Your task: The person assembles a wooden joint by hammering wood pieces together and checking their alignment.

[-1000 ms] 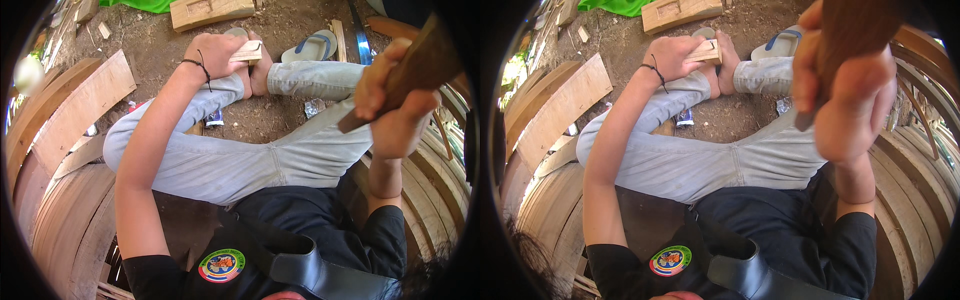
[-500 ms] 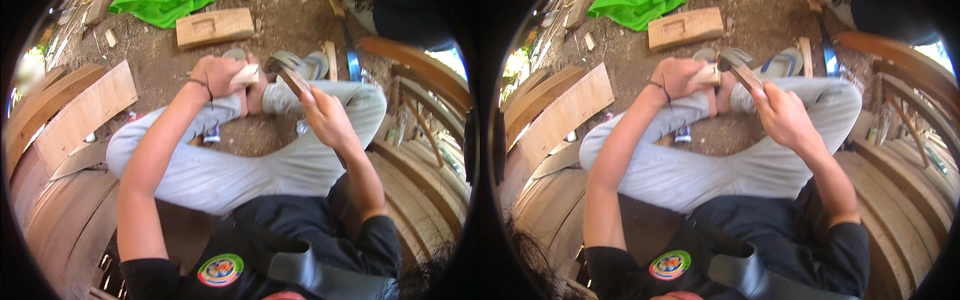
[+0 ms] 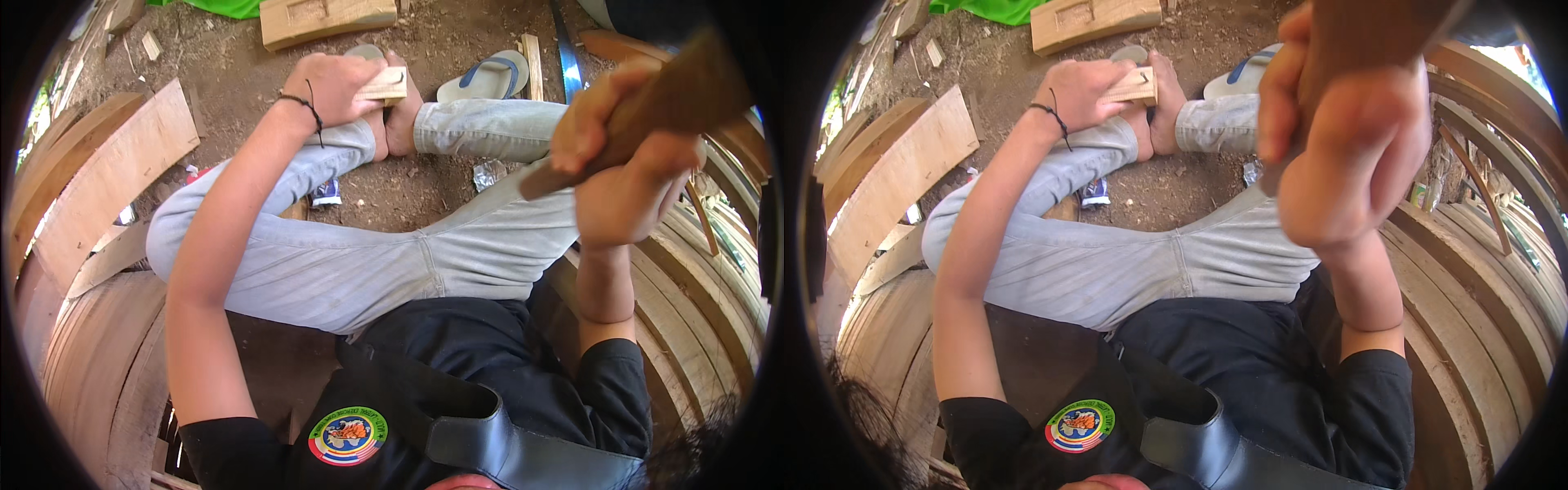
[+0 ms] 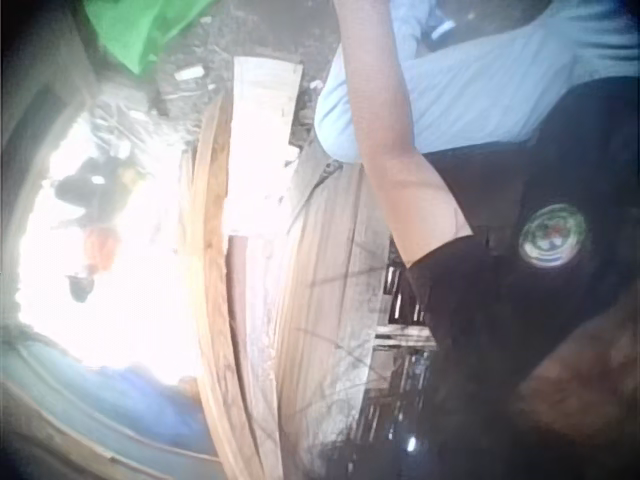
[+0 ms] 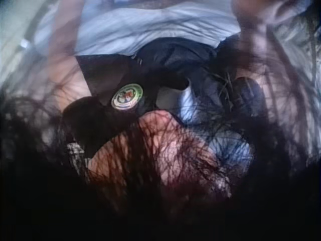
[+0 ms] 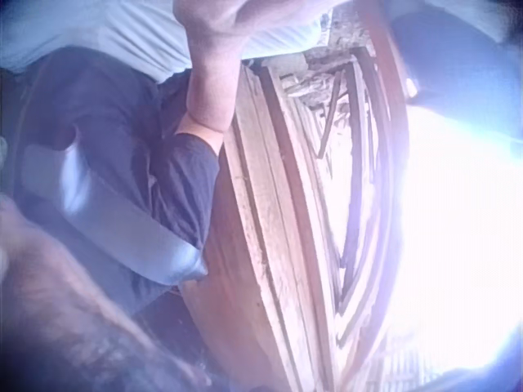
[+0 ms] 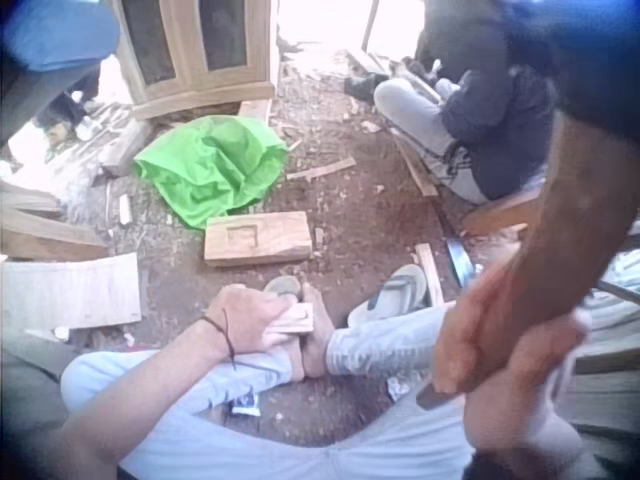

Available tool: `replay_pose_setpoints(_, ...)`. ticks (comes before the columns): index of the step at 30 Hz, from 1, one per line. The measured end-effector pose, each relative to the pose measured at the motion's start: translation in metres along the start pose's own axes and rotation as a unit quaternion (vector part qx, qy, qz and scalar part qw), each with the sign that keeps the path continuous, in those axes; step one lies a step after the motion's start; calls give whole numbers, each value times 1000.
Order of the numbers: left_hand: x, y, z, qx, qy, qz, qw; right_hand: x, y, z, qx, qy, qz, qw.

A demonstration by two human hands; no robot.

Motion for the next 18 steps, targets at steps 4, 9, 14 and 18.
replay_pose_setpoints(4,-11,5,-7,-6,-21,-29,999,18,60,20,242,-140,357,891)
replay_pose_setpoints(9,-4,0,1,-12,-7,-9,1000,22,-16,7,42,-40,60,997)
replay_pose_setpoints(14,-15,6,-7,-16,-3,-11,1000,21,63,22,182,-147,332,914)
replay_pose_setpoints(18,-4,1,4,-22,18,10,1000,-6,-26,-5,119,-32,-133,983)
Point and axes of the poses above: each hand's wrist, its own z-axis away from the middle knuckle, its own x-axis out of the palm, y = z × x, the point moved 8 cm from there along -z, towards the middle knuckle, and after that the axes turned 2 degrees about -z, right-handed, at the moved point
